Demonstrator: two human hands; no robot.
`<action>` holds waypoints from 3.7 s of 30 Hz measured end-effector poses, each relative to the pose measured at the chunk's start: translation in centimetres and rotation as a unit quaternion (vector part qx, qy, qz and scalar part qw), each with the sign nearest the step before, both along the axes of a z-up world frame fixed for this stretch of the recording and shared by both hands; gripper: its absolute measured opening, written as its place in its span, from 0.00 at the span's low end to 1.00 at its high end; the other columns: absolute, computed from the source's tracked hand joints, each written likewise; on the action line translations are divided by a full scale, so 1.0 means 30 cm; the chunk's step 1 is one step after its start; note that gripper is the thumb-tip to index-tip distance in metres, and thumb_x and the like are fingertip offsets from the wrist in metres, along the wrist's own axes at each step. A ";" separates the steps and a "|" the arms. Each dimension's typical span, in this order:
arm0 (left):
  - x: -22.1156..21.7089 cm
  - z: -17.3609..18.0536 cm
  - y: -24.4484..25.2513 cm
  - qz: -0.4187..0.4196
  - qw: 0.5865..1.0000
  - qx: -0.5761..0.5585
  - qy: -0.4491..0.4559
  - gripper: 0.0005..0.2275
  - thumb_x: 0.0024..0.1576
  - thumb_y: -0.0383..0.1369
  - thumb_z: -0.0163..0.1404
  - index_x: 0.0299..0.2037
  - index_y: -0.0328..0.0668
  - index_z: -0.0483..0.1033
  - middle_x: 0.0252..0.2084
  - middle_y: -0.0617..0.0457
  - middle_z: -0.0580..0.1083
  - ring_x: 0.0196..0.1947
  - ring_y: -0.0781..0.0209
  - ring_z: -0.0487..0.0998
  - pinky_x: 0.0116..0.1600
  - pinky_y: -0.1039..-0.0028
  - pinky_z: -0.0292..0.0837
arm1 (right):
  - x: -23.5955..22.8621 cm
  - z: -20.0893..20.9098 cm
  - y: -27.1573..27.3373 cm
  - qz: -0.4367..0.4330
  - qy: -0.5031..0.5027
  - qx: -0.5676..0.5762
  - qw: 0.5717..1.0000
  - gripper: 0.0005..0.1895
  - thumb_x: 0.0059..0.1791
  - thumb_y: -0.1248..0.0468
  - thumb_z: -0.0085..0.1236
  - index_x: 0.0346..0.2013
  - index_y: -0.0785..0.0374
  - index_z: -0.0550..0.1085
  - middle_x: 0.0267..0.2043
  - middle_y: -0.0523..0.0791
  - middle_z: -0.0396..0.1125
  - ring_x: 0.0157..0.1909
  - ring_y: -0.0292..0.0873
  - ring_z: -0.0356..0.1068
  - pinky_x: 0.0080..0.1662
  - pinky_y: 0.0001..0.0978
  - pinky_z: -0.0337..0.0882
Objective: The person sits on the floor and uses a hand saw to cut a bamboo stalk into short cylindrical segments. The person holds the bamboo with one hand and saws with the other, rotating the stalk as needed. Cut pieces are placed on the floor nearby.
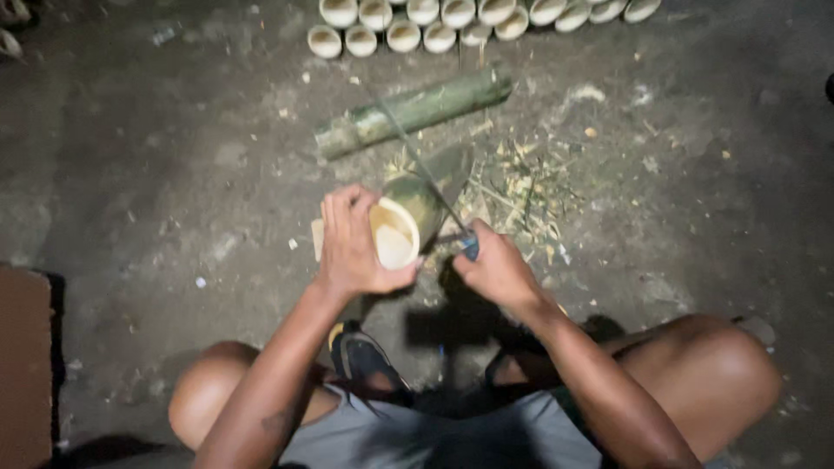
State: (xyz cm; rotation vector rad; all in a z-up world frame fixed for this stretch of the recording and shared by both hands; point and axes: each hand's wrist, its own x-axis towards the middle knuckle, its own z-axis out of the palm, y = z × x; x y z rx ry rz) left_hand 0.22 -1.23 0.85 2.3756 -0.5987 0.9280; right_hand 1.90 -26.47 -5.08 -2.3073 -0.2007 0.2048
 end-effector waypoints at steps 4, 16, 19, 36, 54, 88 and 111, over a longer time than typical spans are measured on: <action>0.020 0.012 -0.009 0.017 1.000 -0.016 -0.002 0.42 0.37 0.46 0.69 0.59 0.34 0.61 0.54 0.35 0.63 0.55 0.35 0.64 0.59 0.48 0.60 | -0.020 0.065 0.049 0.016 -0.050 0.038 0.998 0.20 0.41 0.64 0.60 0.46 0.66 0.71 0.28 0.58 0.71 0.33 0.62 0.73 0.37 0.51 0.71; 0.009 0.018 0.013 0.035 0.999 -0.033 -0.008 0.42 0.40 0.48 0.69 0.60 0.32 0.60 0.55 0.34 0.62 0.55 0.35 0.64 0.60 0.48 0.59 | 0.051 0.048 0.047 0.027 -0.027 0.049 0.998 0.13 0.44 0.63 0.59 0.39 0.67 0.70 0.28 0.54 0.70 0.31 0.52 0.73 0.36 0.45 0.71; -0.009 0.023 0.013 0.032 0.999 -0.041 -0.009 0.42 0.40 0.48 0.69 0.59 0.32 0.60 0.54 0.35 0.62 0.55 0.35 0.64 0.60 0.48 0.60 | 0.124 0.002 0.045 0.006 -0.023 0.016 1.000 0.13 0.41 0.63 0.62 0.36 0.67 0.72 0.28 0.54 0.71 0.31 0.52 0.73 0.37 0.45 0.72; 0.008 -0.001 -0.029 0.136 0.986 -0.092 0.009 0.40 0.45 0.47 0.67 0.61 0.30 0.60 0.56 0.35 0.61 0.59 0.35 0.62 0.64 0.47 0.59 | 0.013 0.071 0.090 0.033 -0.038 0.061 0.997 0.10 0.45 0.66 0.54 0.39 0.66 0.69 0.29 0.58 0.69 0.38 0.63 0.73 0.38 0.47 0.71; 0.031 0.041 0.009 0.150 0.986 -0.076 -0.005 0.42 0.43 0.47 0.68 0.60 0.29 0.59 0.56 0.34 0.61 0.58 0.35 0.62 0.64 0.47 0.58 | 0.058 0.145 0.100 0.011 0.056 0.033 0.998 0.13 0.42 0.63 0.56 0.37 0.69 0.71 0.28 0.55 0.73 0.35 0.56 0.78 0.39 0.45 0.73; -0.028 0.032 0.017 0.088 0.995 -0.048 0.026 0.43 0.43 0.46 0.67 0.66 0.32 0.58 0.58 0.34 0.64 0.58 0.35 0.66 0.63 0.49 0.63 | -0.087 0.199 0.073 0.031 0.008 0.063 0.998 0.09 0.47 0.63 0.56 0.36 0.65 0.69 0.23 0.54 0.68 0.26 0.59 0.72 0.30 0.51 0.69; 0.006 0.033 -0.029 0.146 0.987 -0.068 0.012 0.41 0.45 0.45 0.65 0.64 0.30 0.58 0.57 0.33 0.63 0.58 0.35 0.66 0.62 0.50 0.61 | -0.031 0.105 0.081 -0.002 -0.036 0.059 0.998 0.13 0.45 0.64 0.58 0.40 0.67 0.70 0.25 0.56 0.70 0.30 0.61 0.74 0.34 0.50 0.70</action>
